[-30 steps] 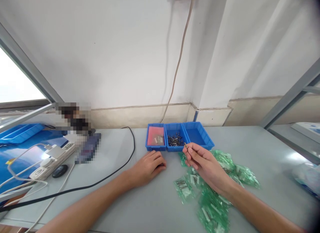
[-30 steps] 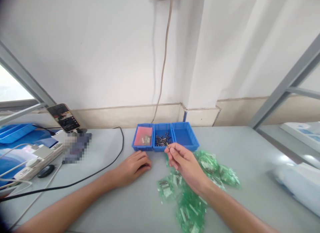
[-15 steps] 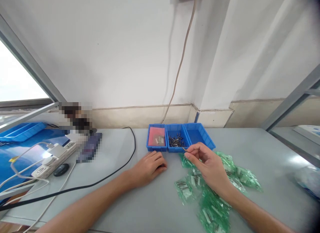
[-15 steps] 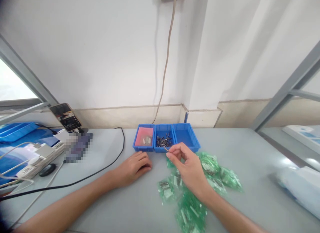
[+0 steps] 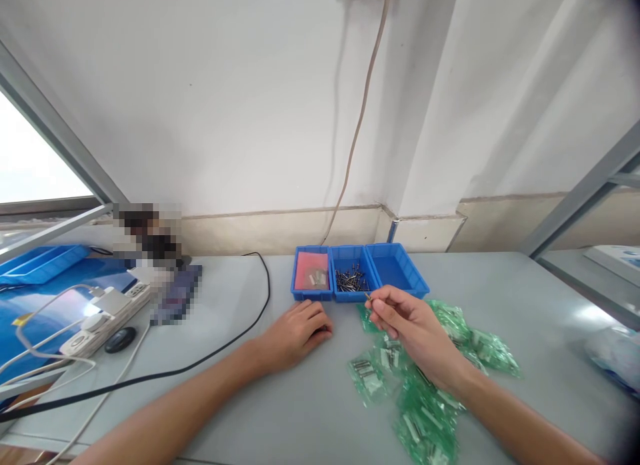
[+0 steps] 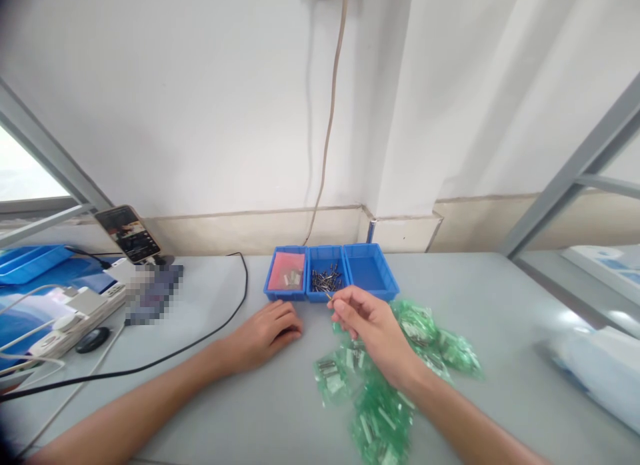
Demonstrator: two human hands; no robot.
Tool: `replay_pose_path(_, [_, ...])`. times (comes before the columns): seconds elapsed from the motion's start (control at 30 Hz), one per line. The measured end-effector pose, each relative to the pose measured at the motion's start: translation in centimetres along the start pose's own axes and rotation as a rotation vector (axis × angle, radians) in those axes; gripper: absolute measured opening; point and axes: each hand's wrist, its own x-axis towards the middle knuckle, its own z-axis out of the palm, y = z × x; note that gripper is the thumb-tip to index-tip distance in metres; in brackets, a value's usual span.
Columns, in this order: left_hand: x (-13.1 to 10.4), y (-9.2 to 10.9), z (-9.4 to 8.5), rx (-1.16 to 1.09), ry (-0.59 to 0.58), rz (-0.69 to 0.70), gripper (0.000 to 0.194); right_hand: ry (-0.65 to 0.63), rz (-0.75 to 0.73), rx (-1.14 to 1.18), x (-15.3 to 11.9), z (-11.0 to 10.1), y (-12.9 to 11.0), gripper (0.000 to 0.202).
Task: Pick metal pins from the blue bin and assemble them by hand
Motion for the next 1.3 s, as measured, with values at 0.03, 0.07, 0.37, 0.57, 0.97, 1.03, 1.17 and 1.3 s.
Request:
replay_pose_path(0.03, [0.0, 0.0, 0.0, -0.003, 0.003, 0.002, 0.018, -0.006, 0.02, 0.05, 0.0, 0.0, 0.0, 0.036])
replay_pose_path(0.07, [0.0, 0.1, 0.0, -0.004, 0.002, 0.002, 0.019, -0.016, 0.04, 0.102, 0.1, 0.0, -0.1, 0.036])
replay_pose_path(0.37, [0.1, 0.3, -0.3, -0.001, -0.012, -0.002, 0.019, -0.039, 0.154, 0.371, 0.5, 0.0, -0.3, 0.03])
replay_pose_path(0.57, [-0.1, 0.1, -0.1, -0.005, -0.016, -0.005, 0.018, 0.062, -0.122, -0.234, 0.0, 0.4, 0.4, 0.024])
replay_pose_path(0.97, [0.0, 0.2, 0.0, 0.051, 0.018, 0.035, 0.022, 0.148, -0.182, -0.301, 0.1, 0.3, 1.3, 0.02])
replay_pose_path(1.03, [0.0, 0.3, 0.1, 0.044, 0.03, 0.042, 0.022, 0.168, -0.127, -0.178, 0.6, 0.1, 1.2, 0.024])
replay_pose_path(1.17, [-0.1, 0.3, 0.2, -0.025, 0.035, 0.043, 0.019, 0.189, -0.014, -0.018, 1.1, -0.3, 1.0, 0.033])
replay_pose_path(1.3, [0.0, 0.4, 0.3, -0.077, 0.036, 0.049, 0.016, 0.184, 0.0, 0.005, 1.1, -0.2, 0.8, 0.035])
